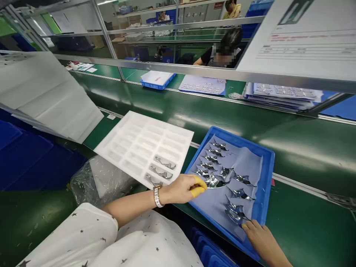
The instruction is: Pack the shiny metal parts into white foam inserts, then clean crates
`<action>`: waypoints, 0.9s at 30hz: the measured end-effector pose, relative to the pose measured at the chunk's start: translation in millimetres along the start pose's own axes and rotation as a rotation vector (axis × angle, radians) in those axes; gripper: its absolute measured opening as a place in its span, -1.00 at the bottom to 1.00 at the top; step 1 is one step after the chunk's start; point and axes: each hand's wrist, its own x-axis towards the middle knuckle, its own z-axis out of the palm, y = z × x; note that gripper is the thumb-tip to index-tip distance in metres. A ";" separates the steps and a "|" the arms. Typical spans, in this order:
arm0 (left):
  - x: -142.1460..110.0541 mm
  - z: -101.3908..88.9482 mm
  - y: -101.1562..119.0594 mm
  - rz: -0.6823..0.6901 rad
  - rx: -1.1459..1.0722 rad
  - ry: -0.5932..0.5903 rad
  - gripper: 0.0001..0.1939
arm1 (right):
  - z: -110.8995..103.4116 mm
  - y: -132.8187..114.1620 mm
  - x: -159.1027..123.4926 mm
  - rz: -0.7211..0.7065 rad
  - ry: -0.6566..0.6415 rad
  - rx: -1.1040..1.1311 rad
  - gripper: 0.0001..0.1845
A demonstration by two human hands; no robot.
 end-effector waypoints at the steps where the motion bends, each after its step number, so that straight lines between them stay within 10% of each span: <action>1: -11.7 -13.6 1.1 -0.001 0.029 0.040 -0.80 | -2.2 4.4 -4.8 -0.025 0.022 0.027 -0.65; 7: -83.3 -98.0 -13.1 -0.193 0.055 0.417 -0.76 | -71.0 -11.9 10.5 -0.100 0.337 0.178 -0.78; 16: -109.8 -161.9 -44.7 -0.274 -0.101 0.761 -0.79 | -220.8 -114.8 231.1 -0.144 0.515 0.271 -0.60; 20: -116.0 -173.4 -56.5 -0.267 -0.172 0.831 -0.75 | -239.4 -139.4 287.8 -0.222 0.402 0.213 -0.61; 27: -130.4 -196.5 -84.9 -0.312 -0.320 0.828 -0.75 | -234.9 -139.2 306.5 -0.297 0.207 0.062 -0.72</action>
